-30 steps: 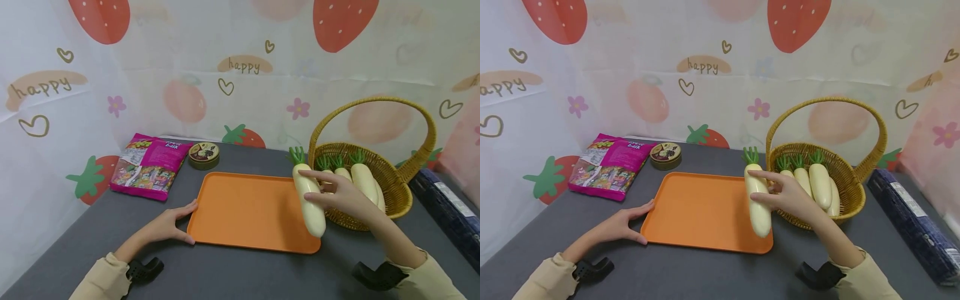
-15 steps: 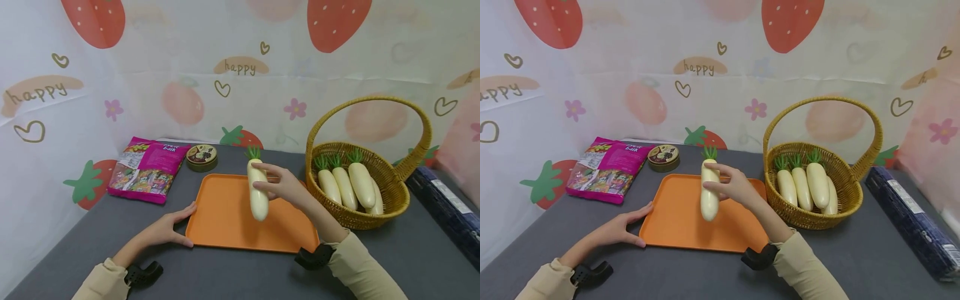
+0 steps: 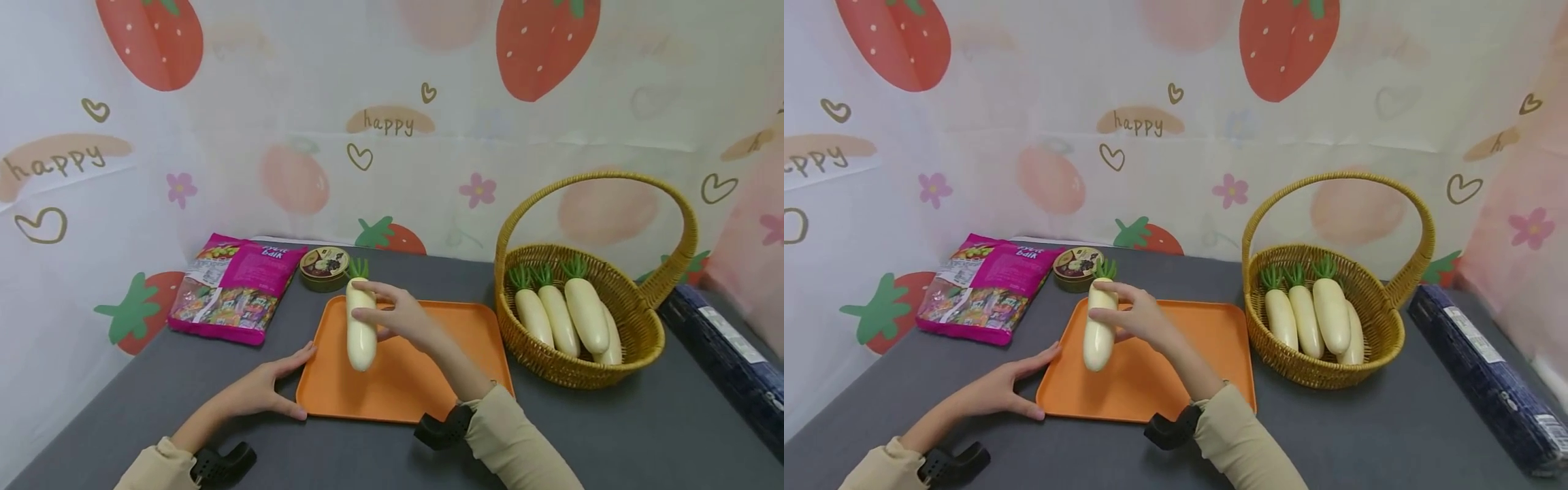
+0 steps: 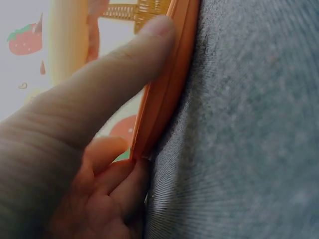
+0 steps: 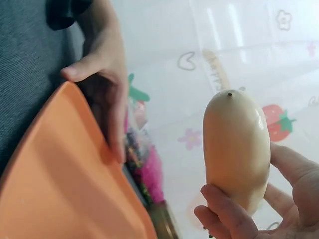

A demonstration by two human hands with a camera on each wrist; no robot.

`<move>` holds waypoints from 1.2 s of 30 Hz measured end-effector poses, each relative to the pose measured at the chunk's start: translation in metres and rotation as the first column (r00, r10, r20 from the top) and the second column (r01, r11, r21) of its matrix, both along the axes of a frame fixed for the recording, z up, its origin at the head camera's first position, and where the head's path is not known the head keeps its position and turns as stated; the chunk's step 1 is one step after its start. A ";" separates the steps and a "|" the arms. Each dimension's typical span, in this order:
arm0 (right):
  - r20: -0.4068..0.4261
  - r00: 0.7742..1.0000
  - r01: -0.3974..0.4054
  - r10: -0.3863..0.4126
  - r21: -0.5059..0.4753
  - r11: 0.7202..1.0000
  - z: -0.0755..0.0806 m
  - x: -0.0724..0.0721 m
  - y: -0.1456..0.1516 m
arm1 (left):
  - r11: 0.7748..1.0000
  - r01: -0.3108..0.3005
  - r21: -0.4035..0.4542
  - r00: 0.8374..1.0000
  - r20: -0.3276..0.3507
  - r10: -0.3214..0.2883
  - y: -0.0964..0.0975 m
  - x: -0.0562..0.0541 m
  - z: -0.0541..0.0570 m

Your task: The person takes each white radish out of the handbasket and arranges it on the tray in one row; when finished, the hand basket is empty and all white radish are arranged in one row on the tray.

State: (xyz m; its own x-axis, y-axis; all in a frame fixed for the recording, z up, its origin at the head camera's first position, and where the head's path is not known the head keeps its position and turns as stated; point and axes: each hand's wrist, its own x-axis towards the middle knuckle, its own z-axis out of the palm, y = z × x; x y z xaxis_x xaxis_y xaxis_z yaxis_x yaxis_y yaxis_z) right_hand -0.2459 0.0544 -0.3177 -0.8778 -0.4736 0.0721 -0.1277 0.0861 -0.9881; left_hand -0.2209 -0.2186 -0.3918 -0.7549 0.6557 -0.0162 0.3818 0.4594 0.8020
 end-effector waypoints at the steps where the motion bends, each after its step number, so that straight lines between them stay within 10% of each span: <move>1: 0.003 1.000 -0.003 0.003 0.006 1.000 -0.003 -0.001 -0.002 | 1.000 0.002 -0.002 1.000 -0.013 -0.002 0.001 0.000 -0.001; 10: -0.071 0.997 0.054 -0.041 0.199 0.979 -0.028 -0.003 -0.025 | 0.999 -0.038 -0.036 0.994 -0.104 0.034 -0.001 0.001 0.001; 17: -0.302 0.953 0.159 -0.025 0.429 0.889 -0.042 0.003 -0.041 | 0.998 -0.041 -0.042 0.996 -0.086 0.038 -0.001 0.000 -0.001; 36: -0.350 0.936 0.192 0.017 0.553 0.811 -0.042 0.010 -0.062 | 0.999 -0.027 -0.023 0.996 -0.083 0.025 0.002 0.001 -0.002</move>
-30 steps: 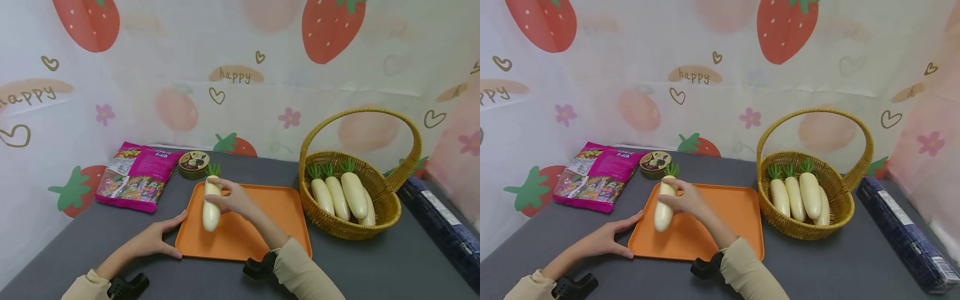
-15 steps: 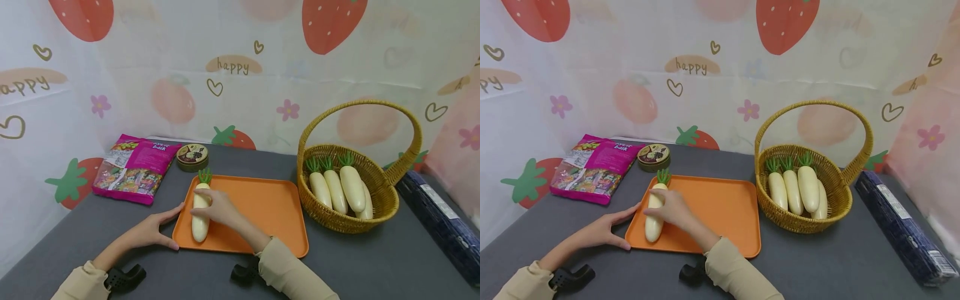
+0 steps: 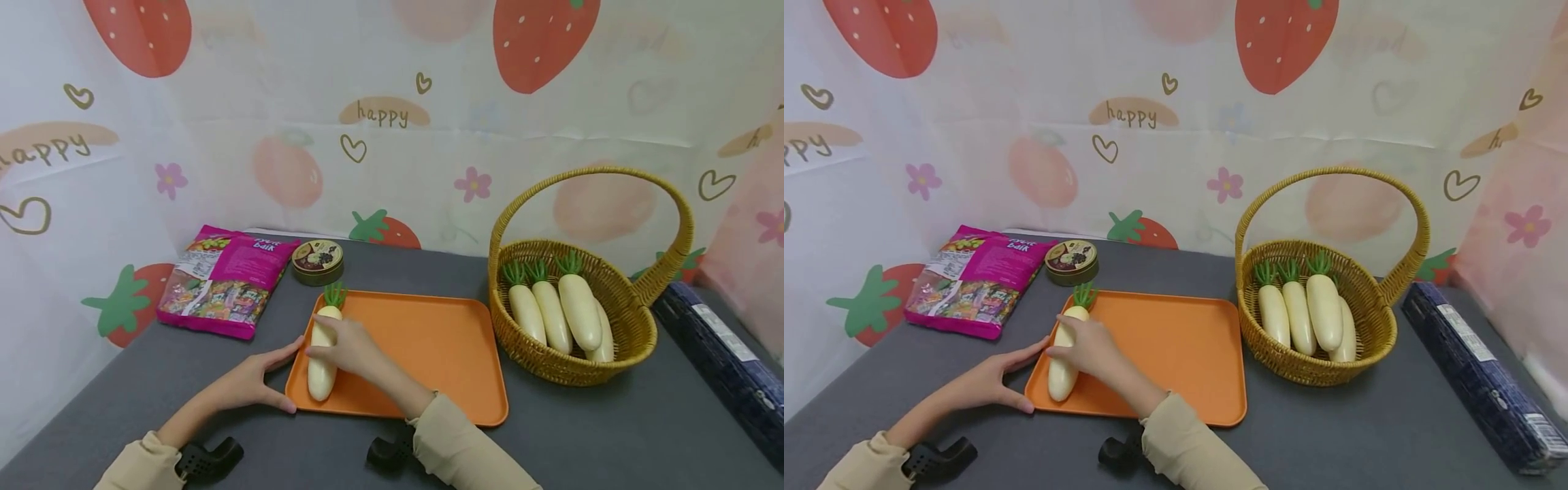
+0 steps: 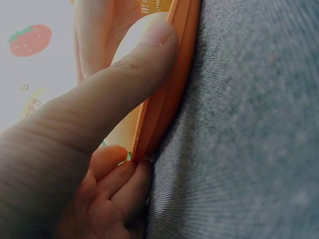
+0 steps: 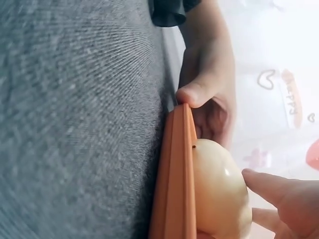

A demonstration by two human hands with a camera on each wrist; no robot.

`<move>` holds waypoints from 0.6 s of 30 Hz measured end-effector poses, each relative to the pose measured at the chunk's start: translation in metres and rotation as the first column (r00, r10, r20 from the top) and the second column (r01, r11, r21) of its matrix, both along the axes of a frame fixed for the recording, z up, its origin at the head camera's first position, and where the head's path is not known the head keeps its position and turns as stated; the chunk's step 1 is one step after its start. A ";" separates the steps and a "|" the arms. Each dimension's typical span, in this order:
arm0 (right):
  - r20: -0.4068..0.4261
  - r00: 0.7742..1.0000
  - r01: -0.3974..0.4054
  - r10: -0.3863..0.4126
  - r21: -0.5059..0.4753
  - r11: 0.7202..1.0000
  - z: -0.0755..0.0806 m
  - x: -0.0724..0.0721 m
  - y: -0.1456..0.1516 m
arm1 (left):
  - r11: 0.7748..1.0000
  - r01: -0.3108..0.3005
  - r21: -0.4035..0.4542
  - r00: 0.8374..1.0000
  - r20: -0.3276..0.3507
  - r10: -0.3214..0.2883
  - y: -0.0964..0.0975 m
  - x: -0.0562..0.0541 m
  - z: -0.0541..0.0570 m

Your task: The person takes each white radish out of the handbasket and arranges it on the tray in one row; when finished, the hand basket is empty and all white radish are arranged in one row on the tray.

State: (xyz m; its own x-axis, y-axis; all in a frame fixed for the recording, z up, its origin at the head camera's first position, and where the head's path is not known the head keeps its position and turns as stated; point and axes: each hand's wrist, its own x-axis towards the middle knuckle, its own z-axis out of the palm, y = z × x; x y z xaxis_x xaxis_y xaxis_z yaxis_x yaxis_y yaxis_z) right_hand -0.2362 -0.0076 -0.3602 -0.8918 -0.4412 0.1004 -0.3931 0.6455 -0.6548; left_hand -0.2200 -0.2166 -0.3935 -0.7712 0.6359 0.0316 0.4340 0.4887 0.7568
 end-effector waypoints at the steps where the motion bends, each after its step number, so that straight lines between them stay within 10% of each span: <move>1: 0.014 1.000 0.000 0.000 -0.008 1.000 0.000 0.002 0.001 | 1.000 0.000 -0.001 1.000 0.004 0.000 0.000 0.001 0.000; 18: 0.106 0.994 -0.019 0.021 -0.021 1.000 0.015 0.007 0.013 | 0.999 -0.032 -0.034 0.999 0.023 0.033 -0.001 0.003 0.003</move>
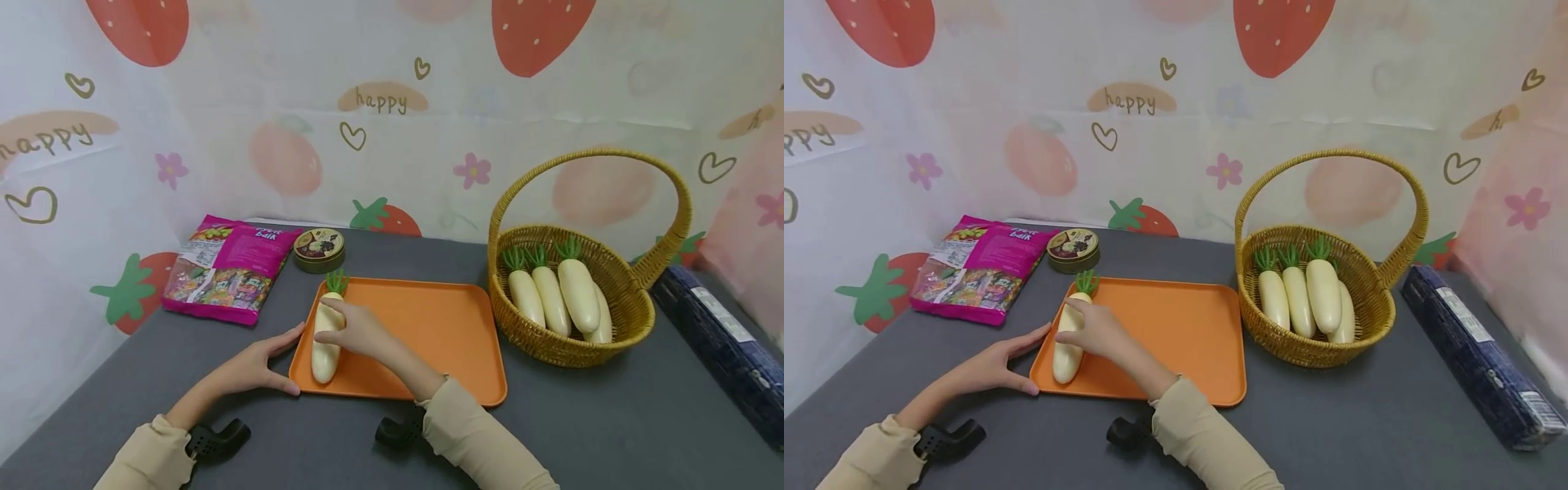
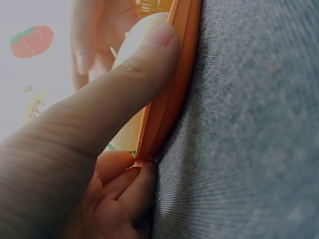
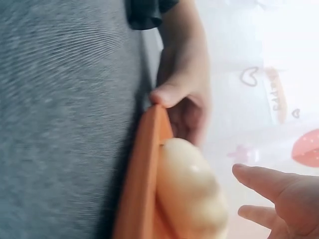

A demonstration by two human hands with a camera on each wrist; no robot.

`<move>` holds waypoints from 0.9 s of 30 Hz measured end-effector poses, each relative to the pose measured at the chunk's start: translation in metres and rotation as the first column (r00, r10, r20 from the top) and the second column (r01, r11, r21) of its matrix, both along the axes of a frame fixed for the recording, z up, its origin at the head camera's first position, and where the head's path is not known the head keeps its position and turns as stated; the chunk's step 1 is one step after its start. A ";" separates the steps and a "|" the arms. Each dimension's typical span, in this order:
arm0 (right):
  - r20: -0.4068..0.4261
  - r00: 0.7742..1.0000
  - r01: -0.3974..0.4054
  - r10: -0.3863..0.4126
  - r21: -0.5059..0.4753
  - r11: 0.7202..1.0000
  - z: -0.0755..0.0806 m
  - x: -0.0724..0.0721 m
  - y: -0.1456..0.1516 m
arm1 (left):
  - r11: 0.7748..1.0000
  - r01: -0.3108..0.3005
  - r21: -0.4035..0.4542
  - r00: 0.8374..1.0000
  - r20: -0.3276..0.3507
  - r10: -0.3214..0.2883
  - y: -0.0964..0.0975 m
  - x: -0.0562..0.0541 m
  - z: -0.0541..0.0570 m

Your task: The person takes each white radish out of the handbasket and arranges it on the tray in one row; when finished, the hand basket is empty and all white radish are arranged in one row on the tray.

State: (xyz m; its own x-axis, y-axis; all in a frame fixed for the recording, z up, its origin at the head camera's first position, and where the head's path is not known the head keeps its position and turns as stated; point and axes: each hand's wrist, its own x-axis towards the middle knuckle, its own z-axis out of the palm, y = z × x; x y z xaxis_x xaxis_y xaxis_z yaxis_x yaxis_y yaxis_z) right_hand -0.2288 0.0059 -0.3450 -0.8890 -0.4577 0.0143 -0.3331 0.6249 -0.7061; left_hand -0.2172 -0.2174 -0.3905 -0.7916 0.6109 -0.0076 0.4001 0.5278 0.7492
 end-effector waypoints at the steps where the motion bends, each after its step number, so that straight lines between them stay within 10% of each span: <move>1: 0.001 1.000 0.000 0.000 -0.015 1.000 0.001 0.000 0.001 | 1.000 -0.002 0.001 1.000 0.000 0.002 0.001 -0.001 -0.001; 17: -0.161 0.986 -0.079 0.051 -0.178 0.981 0.063 0.022 0.103 | 1.000 0.007 -0.014 1.000 0.007 -0.006 0.002 -0.004 -0.003; 27: -0.226 0.959 0.149 -0.170 -0.107 0.983 0.091 0.031 0.207 | 1.000 0.009 -0.004 1.000 0.009 -0.009 0.003 0.000 0.001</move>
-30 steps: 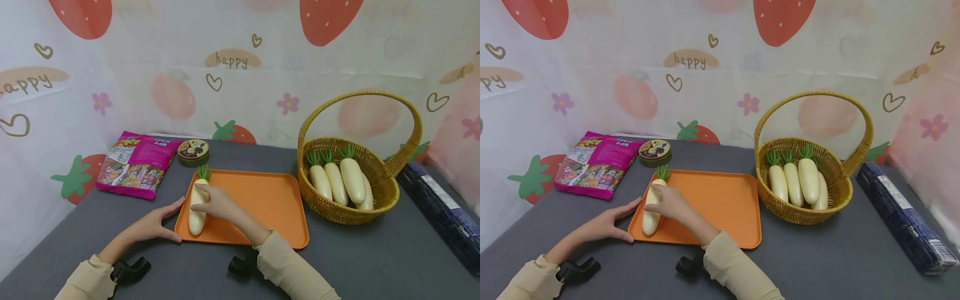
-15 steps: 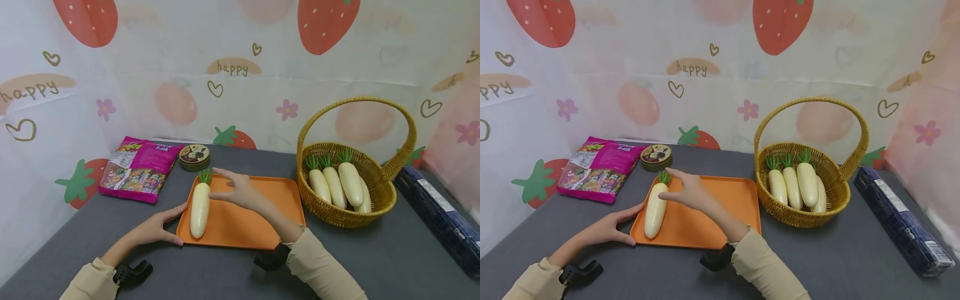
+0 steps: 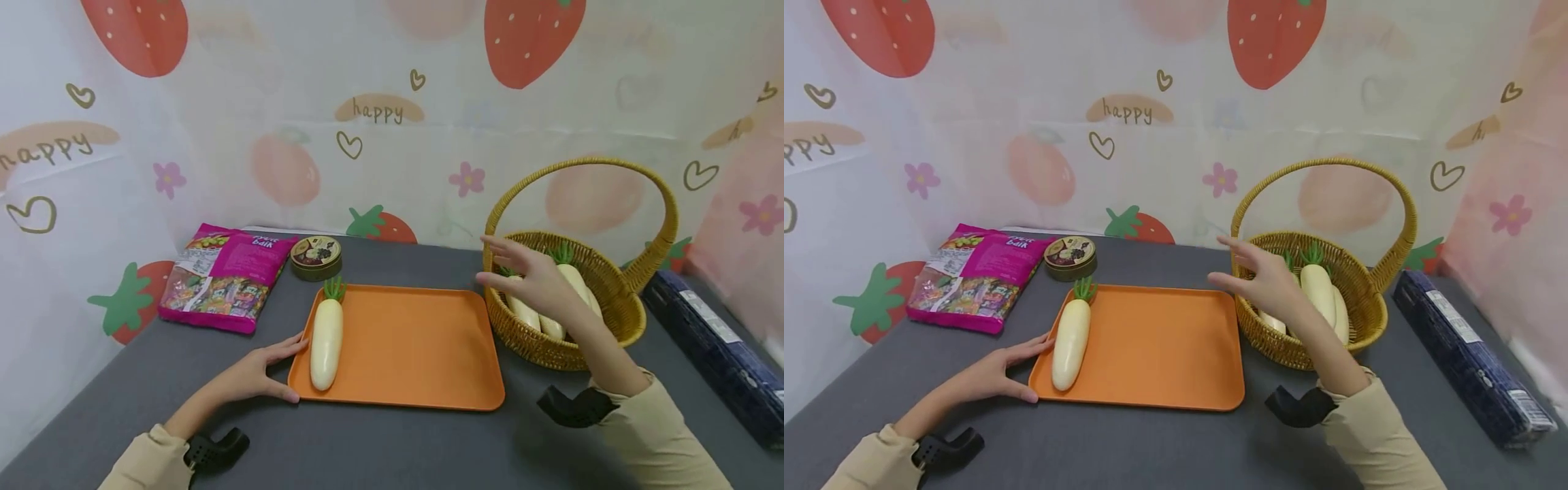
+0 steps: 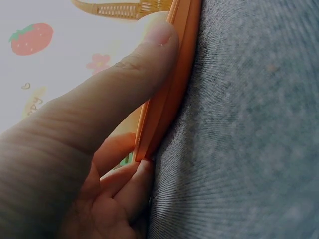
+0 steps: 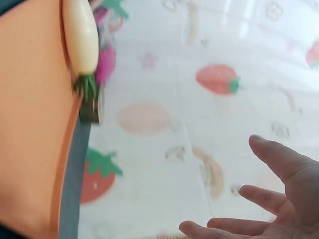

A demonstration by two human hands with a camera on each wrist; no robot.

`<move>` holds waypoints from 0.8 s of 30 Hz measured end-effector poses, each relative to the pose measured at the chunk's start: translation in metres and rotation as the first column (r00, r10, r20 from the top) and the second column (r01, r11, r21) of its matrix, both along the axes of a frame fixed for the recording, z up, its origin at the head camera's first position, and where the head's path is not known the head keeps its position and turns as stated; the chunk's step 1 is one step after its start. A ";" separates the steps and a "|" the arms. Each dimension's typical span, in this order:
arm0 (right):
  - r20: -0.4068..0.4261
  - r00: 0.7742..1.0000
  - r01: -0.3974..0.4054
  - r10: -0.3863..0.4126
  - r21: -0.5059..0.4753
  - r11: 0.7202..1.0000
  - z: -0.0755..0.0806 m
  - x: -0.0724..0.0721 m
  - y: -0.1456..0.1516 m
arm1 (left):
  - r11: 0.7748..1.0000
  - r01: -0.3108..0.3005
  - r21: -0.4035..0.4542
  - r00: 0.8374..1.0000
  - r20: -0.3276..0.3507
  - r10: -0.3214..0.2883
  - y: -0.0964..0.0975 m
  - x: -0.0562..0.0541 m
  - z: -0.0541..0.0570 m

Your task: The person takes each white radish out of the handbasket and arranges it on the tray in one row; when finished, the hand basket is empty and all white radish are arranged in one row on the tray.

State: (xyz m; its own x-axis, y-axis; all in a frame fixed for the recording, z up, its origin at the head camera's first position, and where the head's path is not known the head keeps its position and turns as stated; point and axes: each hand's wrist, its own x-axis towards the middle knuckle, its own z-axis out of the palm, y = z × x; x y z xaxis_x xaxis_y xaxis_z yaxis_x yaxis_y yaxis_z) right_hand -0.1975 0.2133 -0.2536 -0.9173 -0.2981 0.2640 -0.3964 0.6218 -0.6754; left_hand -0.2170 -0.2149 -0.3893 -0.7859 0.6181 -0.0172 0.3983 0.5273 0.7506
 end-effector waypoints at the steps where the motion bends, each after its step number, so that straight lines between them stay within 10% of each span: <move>1: -0.004 1.000 0.026 -0.026 0.001 1.000 0.002 -0.001 0.010 | 1.000 -0.005 0.001 1.000 -0.006 0.005 0.000 -0.001 0.001; 10: 0.024 0.972 0.236 -0.235 -0.015 0.972 -0.008 -0.014 0.083 | 1.000 -0.026 0.000 1.000 0.008 0.026 -0.002 -0.005 -0.001; 24: 0.098 0.957 0.244 -0.271 0.224 0.943 -0.041 -0.017 0.121 | 1.000 -0.002 0.020 1.000 0.002 0.002 -0.003 -0.004 -0.005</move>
State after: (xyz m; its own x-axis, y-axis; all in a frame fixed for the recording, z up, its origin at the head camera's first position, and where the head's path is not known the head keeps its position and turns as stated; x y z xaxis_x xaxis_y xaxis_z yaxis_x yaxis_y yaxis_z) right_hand -0.2149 0.3342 -0.2950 -0.9916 -0.0827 0.0992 -0.1241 0.8228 -0.5546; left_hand -0.2211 -0.2177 -0.3946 -0.7872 0.6167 -0.0064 0.3955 0.5127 0.7621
